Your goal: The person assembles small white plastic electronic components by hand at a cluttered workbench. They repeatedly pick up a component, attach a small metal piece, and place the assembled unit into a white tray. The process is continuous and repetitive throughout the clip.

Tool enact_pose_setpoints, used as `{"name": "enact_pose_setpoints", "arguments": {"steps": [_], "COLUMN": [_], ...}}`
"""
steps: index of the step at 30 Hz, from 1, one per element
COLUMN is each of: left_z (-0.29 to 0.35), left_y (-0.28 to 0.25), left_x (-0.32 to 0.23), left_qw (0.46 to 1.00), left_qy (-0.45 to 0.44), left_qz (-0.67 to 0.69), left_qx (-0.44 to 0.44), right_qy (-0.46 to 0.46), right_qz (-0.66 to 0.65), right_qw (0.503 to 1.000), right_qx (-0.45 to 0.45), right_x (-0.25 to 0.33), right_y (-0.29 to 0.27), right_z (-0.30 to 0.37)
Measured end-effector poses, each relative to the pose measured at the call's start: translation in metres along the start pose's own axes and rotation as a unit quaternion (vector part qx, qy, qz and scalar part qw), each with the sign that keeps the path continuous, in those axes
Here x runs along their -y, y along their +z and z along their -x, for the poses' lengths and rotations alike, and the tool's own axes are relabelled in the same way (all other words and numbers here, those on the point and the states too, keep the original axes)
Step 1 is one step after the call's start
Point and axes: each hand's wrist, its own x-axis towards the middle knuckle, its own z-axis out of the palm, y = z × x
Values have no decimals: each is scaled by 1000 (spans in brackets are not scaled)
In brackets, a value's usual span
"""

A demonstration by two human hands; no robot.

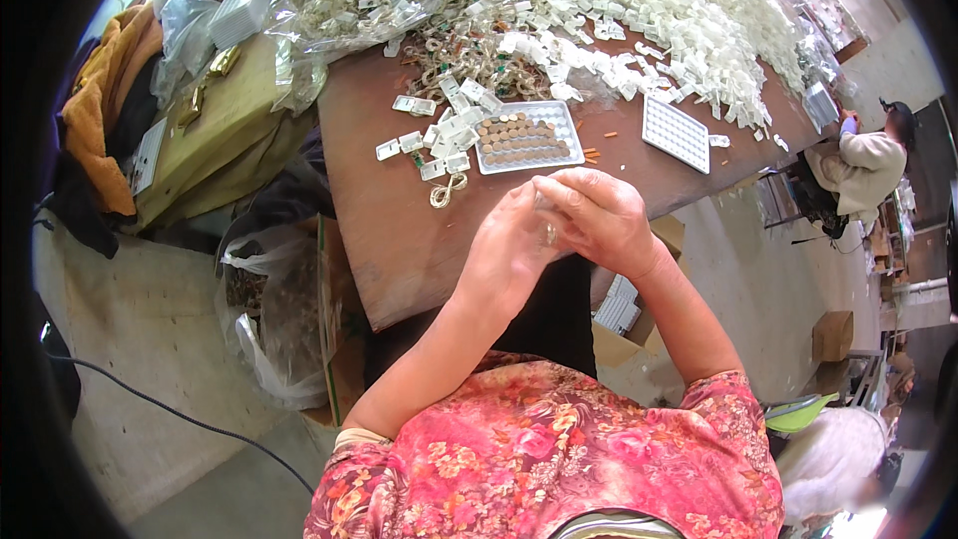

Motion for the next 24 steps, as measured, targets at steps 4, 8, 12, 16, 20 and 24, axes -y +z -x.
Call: {"name": "enact_pose_setpoints", "arguments": {"steps": [4,8,12,16,20,24], "left_z": [1,0,-2,-5,-3,-12], "left_y": [4,5,3,0,1,0], "left_x": [-2,-2,1,1,4,10], "left_qw": [986,963,953,969,996,1000], "left_qy": [48,58,64,30,-8,0], "left_qz": [-152,-245,-280,-236,-90,8], "left_qx": [-50,-99,-97,-73,-18,6], "right_qy": [51,55,25,-8,-1,20], "right_qz": [-11,-8,31,51,62,25], "right_qw": [998,998,998,998,998,997], "right_qx": [27,35,38,31,-21,-69], "right_x": [1,4,4,0,-1,-2], "right_y": [-7,-9,-10,-11,-7,0], "right_z": [3,4,6,8,10,14]}}
